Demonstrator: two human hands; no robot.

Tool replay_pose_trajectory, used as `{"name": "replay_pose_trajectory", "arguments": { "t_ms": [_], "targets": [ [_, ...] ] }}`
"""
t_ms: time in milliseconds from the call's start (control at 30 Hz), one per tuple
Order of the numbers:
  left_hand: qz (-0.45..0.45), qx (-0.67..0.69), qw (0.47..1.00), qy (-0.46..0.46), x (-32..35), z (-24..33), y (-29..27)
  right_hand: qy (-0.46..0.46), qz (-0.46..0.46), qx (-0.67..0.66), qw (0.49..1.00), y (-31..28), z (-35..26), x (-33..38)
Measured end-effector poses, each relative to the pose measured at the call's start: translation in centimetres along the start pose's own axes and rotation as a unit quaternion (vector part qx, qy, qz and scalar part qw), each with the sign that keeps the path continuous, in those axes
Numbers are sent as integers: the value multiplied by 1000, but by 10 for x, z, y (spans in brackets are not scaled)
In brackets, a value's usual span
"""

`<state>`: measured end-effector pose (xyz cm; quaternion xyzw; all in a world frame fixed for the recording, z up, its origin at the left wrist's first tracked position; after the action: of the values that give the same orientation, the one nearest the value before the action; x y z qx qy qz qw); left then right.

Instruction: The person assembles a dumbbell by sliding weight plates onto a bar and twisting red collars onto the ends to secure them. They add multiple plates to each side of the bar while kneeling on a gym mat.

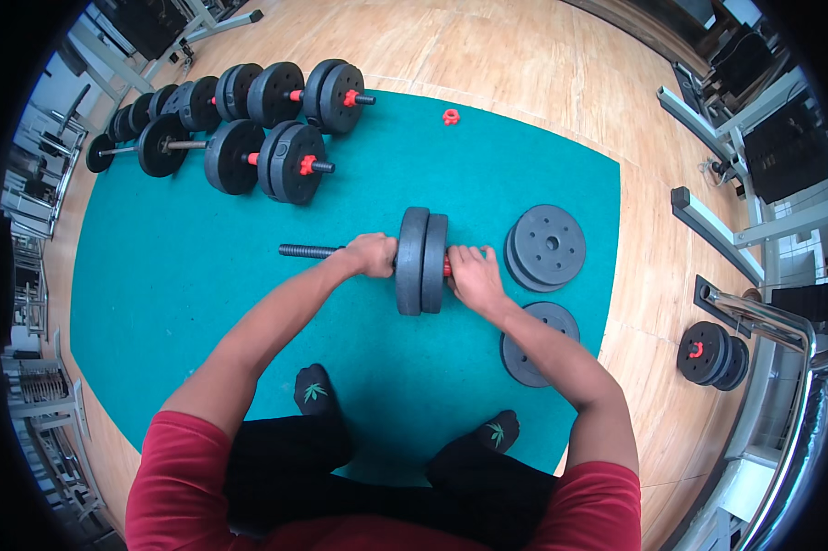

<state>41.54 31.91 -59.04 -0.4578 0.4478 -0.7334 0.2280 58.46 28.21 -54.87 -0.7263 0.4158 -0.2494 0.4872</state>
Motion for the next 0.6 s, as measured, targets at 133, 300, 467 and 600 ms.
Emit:
{"name": "replay_pose_trajectory", "arguments": {
  "t_ms": [133,300,467,600],
  "targets": [
    [-49,14,999,-2,-11,-4,5,-27,120,109,986,-3,-8,3],
    [-63,2,998,-29,-10,-6,0,-25,176,164,970,-6,-13,-4],
    [-12,-48,997,-60,-5,3,-19,18,149,154,977,1,8,-19],
    [-10,-64,995,-74,0,8,-20,3,128,155,980,5,10,-18]
  ]
}}
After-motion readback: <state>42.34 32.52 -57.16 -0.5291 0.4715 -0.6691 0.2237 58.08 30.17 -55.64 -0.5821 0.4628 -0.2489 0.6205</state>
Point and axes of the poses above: each hand's wrist, its own x-axis away from the middle knuckle, its own y-axis out of the palm, z = x × y, the point moved 8 cm from there along -x, towards the middle knuckle, and after that the axes turned 10 degrees about -x, right-handed, at the moved point
